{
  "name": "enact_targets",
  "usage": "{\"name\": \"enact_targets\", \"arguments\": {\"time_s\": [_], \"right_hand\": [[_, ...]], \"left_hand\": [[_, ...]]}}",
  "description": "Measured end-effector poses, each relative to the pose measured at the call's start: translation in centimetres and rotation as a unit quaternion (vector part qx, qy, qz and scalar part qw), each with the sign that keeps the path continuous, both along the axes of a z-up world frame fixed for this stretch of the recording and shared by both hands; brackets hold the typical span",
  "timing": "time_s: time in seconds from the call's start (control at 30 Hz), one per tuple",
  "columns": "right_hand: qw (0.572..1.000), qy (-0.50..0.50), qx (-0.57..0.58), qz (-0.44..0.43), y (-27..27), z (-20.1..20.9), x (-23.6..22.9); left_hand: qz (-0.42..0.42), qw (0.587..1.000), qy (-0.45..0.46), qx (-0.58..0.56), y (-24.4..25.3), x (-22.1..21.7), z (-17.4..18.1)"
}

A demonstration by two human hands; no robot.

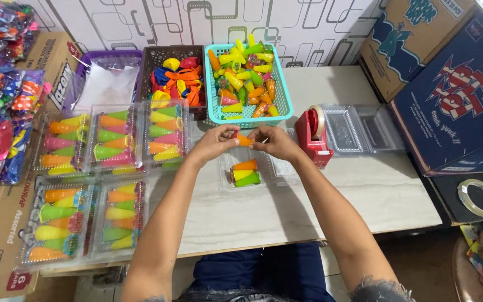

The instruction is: The person places cone-shaped candies from a basket into plastic containers and then applies tape to seal the containers using a tape dispenser.

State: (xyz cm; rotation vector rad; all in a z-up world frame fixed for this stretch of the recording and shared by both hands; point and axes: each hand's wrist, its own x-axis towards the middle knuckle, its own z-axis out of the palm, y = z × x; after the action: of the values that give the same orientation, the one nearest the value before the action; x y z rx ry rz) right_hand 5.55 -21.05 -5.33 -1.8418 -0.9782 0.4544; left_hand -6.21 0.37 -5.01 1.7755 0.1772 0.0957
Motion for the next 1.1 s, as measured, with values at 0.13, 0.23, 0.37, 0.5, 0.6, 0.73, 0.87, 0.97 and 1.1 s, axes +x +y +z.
{"name": "enact_targets", "arguments": {"time_s": [0.13, 0.23, 0.37, 0.5, 0.6, 0.73, 0.87, 0.97, 1.1], "right_hand": [[1.0, -0.006, 0.01, -0.005, 0.6, 0.6, 0.1], [0.997, -0.023, 0.052, -0.045, 1.0, 0.6, 1.7], [0.984, -0.081, 0.024, -0.155, 1.4, 0.9, 4.1], [0.961, -0.164, -0.081, -0.208, 2.7, 0.2, 6.3], [0.96, -0.151, -0.093, -0.219, 3.6, -0.9, 7.6], [0.962, -0.136, -0.091, -0.217, 3.1, -0.8, 7.9], [0.957, -0.184, -0.109, -0.196, 3.1, -1.4, 8.6], [0.954, -0.198, -0.118, -0.193, 3.1, -0.6, 8.0], [0.955, -0.197, -0.117, -0.189, 2.6, 0.2, 7.5]], "left_hand": [[0.018, 0.999, -0.018, 0.019, 0.0, 0.3, 0.9], [0.046, 0.997, -0.054, 0.042, 0.5, 2.0, 1.3], [0.133, 0.98, -0.03, 0.148, 0.8, 5.4, 2.1], [0.148, 0.945, 0.005, 0.292, 1.8, 12.1, -2.8], [0.126, 0.943, 0.006, 0.307, 2.9, 15.8, -5.9], [0.073, 0.975, -0.011, 0.209, 2.0, 14.0, -1.7], [0.071, 0.941, 0.047, 0.327, 4.1, 17.6, -5.7], [0.06, 0.933, 0.075, 0.347, 3.9, 17.8, -6.0], [0.0, 0.924, 0.11, 0.367, 2.5, 16.3, -3.3]]}}
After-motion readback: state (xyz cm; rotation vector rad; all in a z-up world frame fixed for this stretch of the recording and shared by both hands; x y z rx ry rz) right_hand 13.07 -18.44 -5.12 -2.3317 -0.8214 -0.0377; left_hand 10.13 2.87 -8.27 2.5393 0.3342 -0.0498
